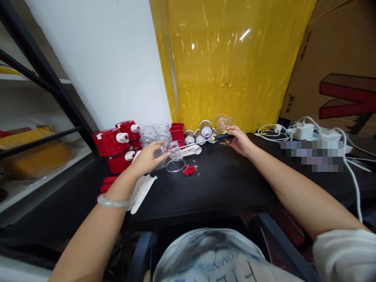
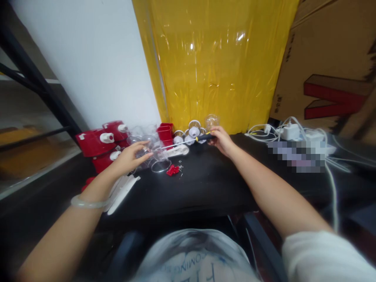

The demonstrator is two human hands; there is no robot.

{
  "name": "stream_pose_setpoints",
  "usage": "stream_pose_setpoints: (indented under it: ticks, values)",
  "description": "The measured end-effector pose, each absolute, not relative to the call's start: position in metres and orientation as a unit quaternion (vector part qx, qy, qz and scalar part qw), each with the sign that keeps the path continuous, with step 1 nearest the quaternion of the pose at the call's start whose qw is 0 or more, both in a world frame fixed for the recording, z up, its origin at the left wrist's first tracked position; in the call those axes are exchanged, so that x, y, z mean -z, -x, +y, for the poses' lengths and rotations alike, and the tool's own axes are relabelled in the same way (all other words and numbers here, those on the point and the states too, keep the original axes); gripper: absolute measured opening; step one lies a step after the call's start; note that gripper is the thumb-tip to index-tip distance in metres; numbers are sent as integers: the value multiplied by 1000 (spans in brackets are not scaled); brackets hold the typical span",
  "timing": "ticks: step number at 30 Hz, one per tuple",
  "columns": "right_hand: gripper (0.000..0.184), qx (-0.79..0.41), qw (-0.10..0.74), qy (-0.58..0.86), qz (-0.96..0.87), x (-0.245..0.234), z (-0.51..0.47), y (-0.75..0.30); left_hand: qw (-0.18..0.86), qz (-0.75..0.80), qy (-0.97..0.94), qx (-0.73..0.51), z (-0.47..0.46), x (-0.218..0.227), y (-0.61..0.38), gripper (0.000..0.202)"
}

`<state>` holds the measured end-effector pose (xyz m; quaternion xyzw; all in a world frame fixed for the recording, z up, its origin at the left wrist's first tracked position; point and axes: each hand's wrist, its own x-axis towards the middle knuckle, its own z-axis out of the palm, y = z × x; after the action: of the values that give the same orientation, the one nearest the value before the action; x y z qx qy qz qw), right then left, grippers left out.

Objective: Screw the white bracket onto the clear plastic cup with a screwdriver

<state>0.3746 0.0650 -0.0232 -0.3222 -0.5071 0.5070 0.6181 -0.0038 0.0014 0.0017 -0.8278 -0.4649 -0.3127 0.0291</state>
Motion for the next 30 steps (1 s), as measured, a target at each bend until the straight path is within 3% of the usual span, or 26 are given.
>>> stream_pose_setpoints:
  ticks: [8,14,20,24,30]
  values:
    - [47,-436,606,398,-534,29,75,-376,24,-468,825,316,-1,-3,3,50]
    - [27,-512,614,364,-477,23,65,-371,25,-474,826,306,-1,-3,3,49]
    - [18,-542,602,349,-471,25,65,-373,23,-460,831,313,-2,-4,2,50]
    - [33,-502,595,394,-489,30,72,-374,27,-458,832,311,-2,-4,2,51]
    - [39,-493,592,391,-503,34,74,-374,24,-458,832,313,-1,-2,4,47]
